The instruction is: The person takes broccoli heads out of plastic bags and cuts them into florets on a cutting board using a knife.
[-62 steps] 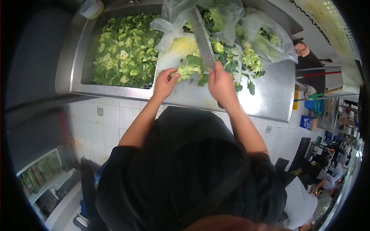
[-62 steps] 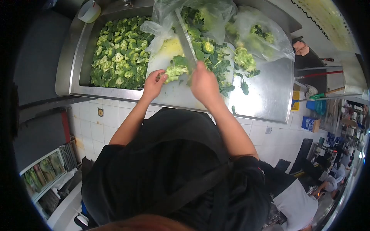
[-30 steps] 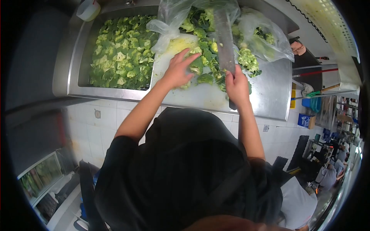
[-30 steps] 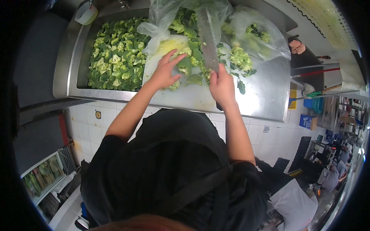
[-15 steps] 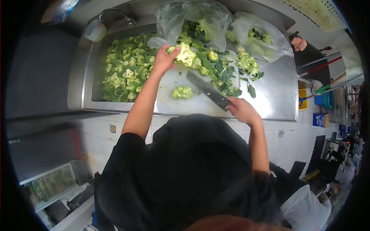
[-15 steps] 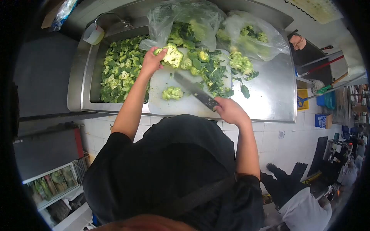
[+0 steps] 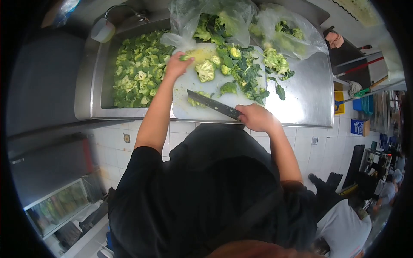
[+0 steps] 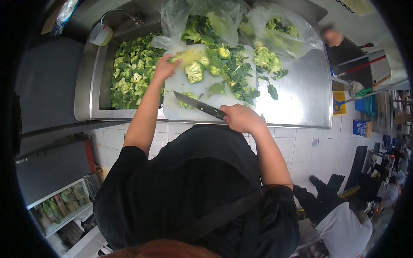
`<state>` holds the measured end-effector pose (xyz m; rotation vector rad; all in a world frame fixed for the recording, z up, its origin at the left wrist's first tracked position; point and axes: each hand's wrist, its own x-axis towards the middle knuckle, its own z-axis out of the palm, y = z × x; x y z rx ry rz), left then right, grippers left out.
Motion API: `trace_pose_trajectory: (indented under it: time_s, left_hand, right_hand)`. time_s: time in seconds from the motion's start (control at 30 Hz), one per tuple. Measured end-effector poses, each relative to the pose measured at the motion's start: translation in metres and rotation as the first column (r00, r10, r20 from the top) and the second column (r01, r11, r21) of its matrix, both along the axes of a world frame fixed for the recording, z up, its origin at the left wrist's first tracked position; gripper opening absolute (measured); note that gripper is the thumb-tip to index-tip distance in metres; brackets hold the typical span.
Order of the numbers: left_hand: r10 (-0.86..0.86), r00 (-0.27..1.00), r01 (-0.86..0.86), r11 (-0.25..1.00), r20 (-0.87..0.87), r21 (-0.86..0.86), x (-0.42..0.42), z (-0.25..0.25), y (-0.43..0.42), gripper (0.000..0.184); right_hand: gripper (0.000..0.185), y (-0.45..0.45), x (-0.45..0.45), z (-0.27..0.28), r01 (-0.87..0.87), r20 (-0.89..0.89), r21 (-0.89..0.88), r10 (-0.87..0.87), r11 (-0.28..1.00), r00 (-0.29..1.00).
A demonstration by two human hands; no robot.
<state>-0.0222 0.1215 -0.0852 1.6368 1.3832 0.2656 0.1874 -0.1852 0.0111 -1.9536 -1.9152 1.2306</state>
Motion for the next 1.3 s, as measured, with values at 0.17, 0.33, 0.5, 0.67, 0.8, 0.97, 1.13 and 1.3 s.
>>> trace_pose_trajectory:
  time_s: [0.17,0.33,0.5,0.67,0.8,0.97,1.13,1.3]
  left_hand:
    - [-0.036,0.947,0.160,0.916,-0.320,0.368,-0.033,0.012,-0.002,0.057]
    - [-0.160,0.965,0.254,0.762,-0.207,0.596,0.001,0.009,-0.023,0.058]
    - [-0.399,0.908,0.410,0.789,-0.127,0.458,0.028,-0.004,-0.056,0.066]
    - [-0.397,0.890,0.456,0.779,-0.224,0.430,0.028,-0.010,-0.063,0.078]
    - [-0.270,0.962,0.266,0.897,-0.039,0.353,0.017,-0.016,-0.055,0.083]
    - [-0.280,0.949,0.313,0.802,-0.142,0.508,-0.018,0.027,-0.097,0.081]
    - [-0.543,0.819,0.574,0.774,-0.186,0.268,-0.034,0.010,-0.136,0.071]
    - [-0.525,0.825,0.461,0.839,0.209,0.288,0.034,0.047,-0.114,0.068]
  right_hand:
    - [0.026,-0.023,0.007,-0.001,0.083,-0.039,0.033,-0.082,0.996,0.996]
    - [0.024,-0.039,0.023,0.011,0.132,-0.049,-0.005,-0.132,0.991,0.990]
    - [0.025,-0.050,0.033,0.021,0.167,0.036,-0.094,-0.164,0.982,0.986]
    - [0.025,-0.052,0.030,0.036,0.230,0.065,-0.230,-0.221,0.945,0.973]
    - [0.035,-0.061,0.030,0.022,0.211,0.076,-0.105,-0.204,0.972,0.976]
    - [0.034,-0.070,0.043,0.019,0.264,0.052,-0.082,-0.260,0.961,0.964]
    - [0.025,-0.076,0.062,0.033,0.452,-0.010,-0.035,-0.452,0.892,0.892]
    - [0.022,-0.104,0.103,0.023,0.756,-0.114,0.098,-0.747,0.647,0.654]
